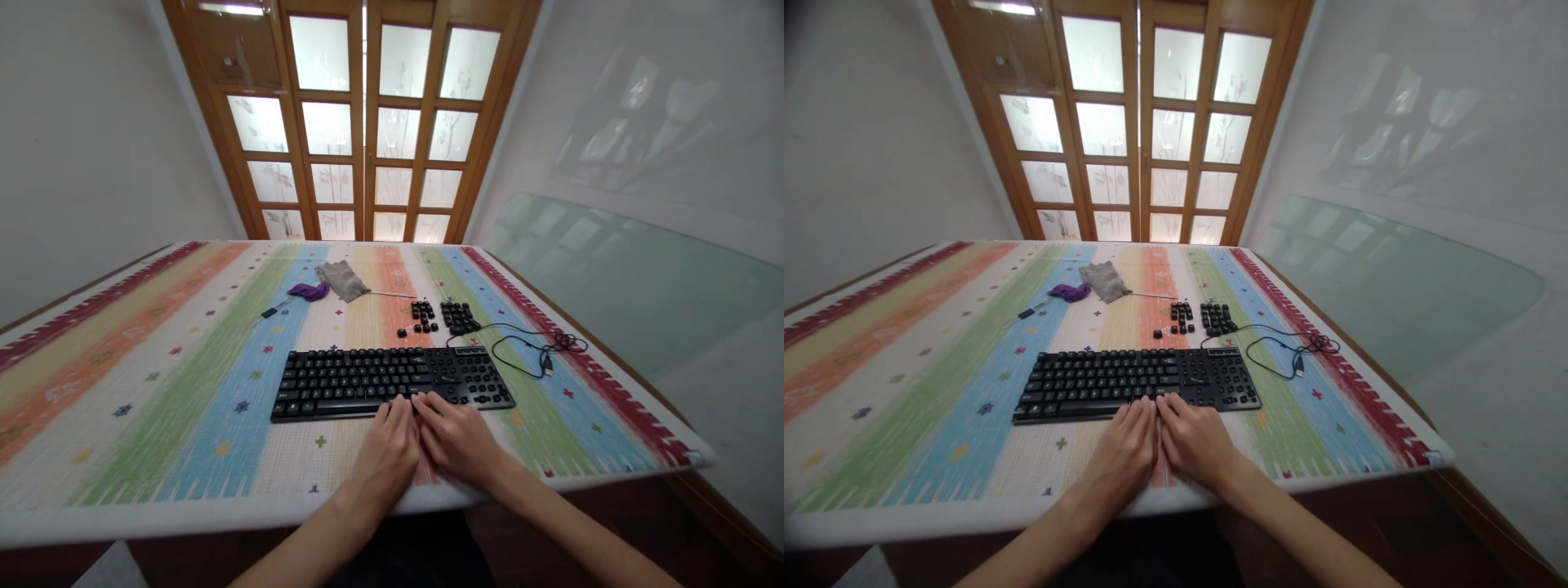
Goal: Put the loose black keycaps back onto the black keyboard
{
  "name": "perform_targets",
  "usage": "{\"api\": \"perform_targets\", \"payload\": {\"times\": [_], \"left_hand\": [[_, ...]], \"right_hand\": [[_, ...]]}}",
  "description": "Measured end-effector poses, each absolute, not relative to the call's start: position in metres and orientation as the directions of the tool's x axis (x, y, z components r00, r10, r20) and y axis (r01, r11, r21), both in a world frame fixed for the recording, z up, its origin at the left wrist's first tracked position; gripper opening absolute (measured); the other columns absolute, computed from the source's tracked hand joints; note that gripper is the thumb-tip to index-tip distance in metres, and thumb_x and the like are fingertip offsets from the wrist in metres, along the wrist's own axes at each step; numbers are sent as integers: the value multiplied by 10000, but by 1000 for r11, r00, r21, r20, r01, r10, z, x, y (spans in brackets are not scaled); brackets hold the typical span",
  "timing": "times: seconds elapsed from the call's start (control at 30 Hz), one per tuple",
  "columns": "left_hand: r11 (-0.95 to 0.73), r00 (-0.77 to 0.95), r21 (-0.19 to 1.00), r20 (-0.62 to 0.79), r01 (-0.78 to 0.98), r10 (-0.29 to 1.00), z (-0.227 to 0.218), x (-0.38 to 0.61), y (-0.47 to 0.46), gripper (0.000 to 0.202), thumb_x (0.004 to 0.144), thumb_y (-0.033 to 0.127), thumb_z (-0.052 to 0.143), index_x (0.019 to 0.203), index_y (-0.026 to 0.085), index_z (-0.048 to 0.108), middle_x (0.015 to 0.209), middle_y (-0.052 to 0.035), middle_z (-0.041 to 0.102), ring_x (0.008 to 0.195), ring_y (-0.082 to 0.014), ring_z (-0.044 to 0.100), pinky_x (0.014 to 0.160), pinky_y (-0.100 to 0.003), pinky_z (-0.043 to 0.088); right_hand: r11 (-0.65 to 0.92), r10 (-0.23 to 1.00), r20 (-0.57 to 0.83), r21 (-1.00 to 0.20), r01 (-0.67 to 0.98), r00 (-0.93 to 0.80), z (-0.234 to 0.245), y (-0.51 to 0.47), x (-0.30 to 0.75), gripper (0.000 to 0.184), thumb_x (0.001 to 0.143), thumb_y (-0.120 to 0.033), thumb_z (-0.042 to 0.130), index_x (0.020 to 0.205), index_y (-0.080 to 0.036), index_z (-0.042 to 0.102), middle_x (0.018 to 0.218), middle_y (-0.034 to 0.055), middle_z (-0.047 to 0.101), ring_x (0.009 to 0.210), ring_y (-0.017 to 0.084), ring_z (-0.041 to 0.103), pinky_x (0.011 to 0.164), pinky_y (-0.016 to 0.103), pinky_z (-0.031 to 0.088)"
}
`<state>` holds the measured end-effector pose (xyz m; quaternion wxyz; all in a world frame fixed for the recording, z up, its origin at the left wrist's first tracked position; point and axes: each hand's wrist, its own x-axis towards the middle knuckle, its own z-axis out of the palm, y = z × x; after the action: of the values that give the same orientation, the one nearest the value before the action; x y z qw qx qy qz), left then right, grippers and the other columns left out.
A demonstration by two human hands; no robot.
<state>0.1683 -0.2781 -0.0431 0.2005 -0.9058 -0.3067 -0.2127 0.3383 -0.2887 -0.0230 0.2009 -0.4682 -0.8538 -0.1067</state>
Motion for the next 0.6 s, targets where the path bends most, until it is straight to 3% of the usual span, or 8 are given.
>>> {"api": "perform_targets", "payload": {"times": [0.13, 0.33, 0.47, 0.6], "left_hand": [[-730, 670, -128, 527, 671, 524, -44, 165, -279, 368, 915, 112, 450, 1220, -7, 620, 1215, -233, 655, 1095, -313, 613, 938, -475, 496], [-780, 668, -2, 518, 626, 535, -42, 166, -280, 458, 979, 275, 445, 1376, 60, 524, 1412, -180, 559, 1329, -305, 487, 1103, -468, 379], [-793, 685, 4, 500, 609, 530, -47, 169, -284, 572, 999, 464, 459, 1420, 78, 477, 1503, -167, 473, 1407, -302, 415, 1158, -457, 312], [-805, 703, 5, 483, 594, 522, -48, 168, -287, 625, 1001, 546, 425, 1427, 91, 474, 1508, -185, 460, 1408, -303, 422, 1157, -462, 313]], "right_hand": [[540, 766, 494, -147, 829, -411, -6, -263, 356, 228, 864, -112, 529, 936, -184, 733, 782, 42, 700, 708, 161, 663, 674, 252, 515], [502, 785, 545, -279, 819, -295, 3, -187, 373, 168, 875, -160, 583, 906, -177, 747, 916, 84, 736, 895, 216, 654, 842, 357, 503], [449, 857, 417, -318, 835, -302, 2, -143, 373, 152, 859, -155, 609, 890, -137, 757, 893, 102, 743, 851, 213, 634, 852, 365, 471], [463, 865, 364, -313, 829, -345, -1, -120, 371, 134, 843, -146, 638, 893, -127, 761, 885, 92, 752, 788, 186, 607, 860, 355, 446]]}}
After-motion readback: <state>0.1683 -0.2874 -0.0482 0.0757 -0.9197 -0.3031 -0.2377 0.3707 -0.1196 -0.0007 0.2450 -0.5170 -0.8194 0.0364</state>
